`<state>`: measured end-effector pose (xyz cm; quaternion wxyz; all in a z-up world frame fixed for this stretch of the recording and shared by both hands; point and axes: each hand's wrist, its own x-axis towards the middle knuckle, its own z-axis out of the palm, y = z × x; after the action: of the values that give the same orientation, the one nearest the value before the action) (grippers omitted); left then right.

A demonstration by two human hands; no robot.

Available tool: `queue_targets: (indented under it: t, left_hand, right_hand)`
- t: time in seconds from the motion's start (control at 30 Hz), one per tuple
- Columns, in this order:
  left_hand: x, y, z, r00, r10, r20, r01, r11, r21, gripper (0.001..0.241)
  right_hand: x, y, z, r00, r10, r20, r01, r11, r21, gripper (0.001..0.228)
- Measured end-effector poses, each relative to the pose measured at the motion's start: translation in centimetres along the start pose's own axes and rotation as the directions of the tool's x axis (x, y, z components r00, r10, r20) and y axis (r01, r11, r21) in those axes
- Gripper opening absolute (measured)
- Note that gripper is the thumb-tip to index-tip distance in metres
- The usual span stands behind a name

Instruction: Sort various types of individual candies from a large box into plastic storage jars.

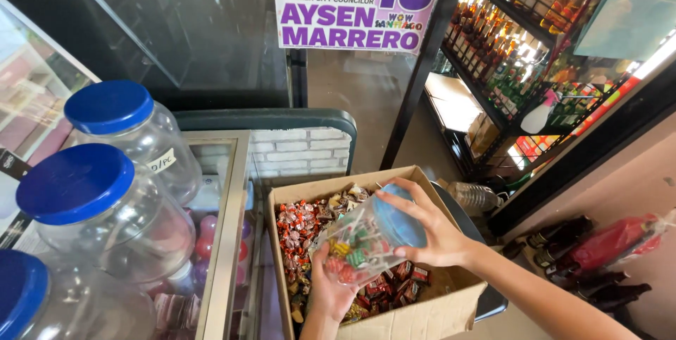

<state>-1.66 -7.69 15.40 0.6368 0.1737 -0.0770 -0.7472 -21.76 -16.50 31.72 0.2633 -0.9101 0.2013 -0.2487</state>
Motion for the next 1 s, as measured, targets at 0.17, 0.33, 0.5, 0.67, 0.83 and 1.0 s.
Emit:
queue_targets:
  t: [0.17,0.33,0.5,0.67,0.83,1.0]
  left_hand:
    - [0.6,-1.4,-1.8,0.992,0.125,-0.001,-0.124,0.986,0.108,0.066]
    - [-0.8,0.1,2.3,0.944,0.328,0.041,-0.325,0.9,0.291,0.089]
    - [-1.4,-0.1,3.3,0.824,0.517,0.232,-0.554,0.648,0.523,0.117]
    - [-1.5,1.2,3.4,0.906,0.368,0.21,-0.419,0.851,0.316,0.095]
    - [-2.4,2.4,2.3,0.971,0.026,0.238,-0.042,0.997,0.064,0.075]
    - [-3.2,2.1,2.9,0.957,0.257,0.138,-0.259,0.966,-0.008,0.065]
  right_hand:
    - [0.0,-0.8,-0.1,0.997,0.055,-0.044,-0.053,0.998,0.043,0.09]
    - [0.7,-2.2,0.5,0.948,0.311,-0.065,-0.286,0.925,0.248,0.09]
    - [1.2,-3.3,-0.2,0.857,0.514,-0.034,-0.436,0.759,0.485,0.085]
    - [1.2,-5.6,-1.2,0.952,0.28,-0.124,-0.255,0.949,0.183,0.085]
    - [2.1,-6.3,-1.4,0.991,-0.132,-0.031,0.125,0.977,-0.172,0.091]
    - [4.0,-7.9,-0.5,0.955,-0.296,-0.006,0.285,0.925,-0.25,0.09]
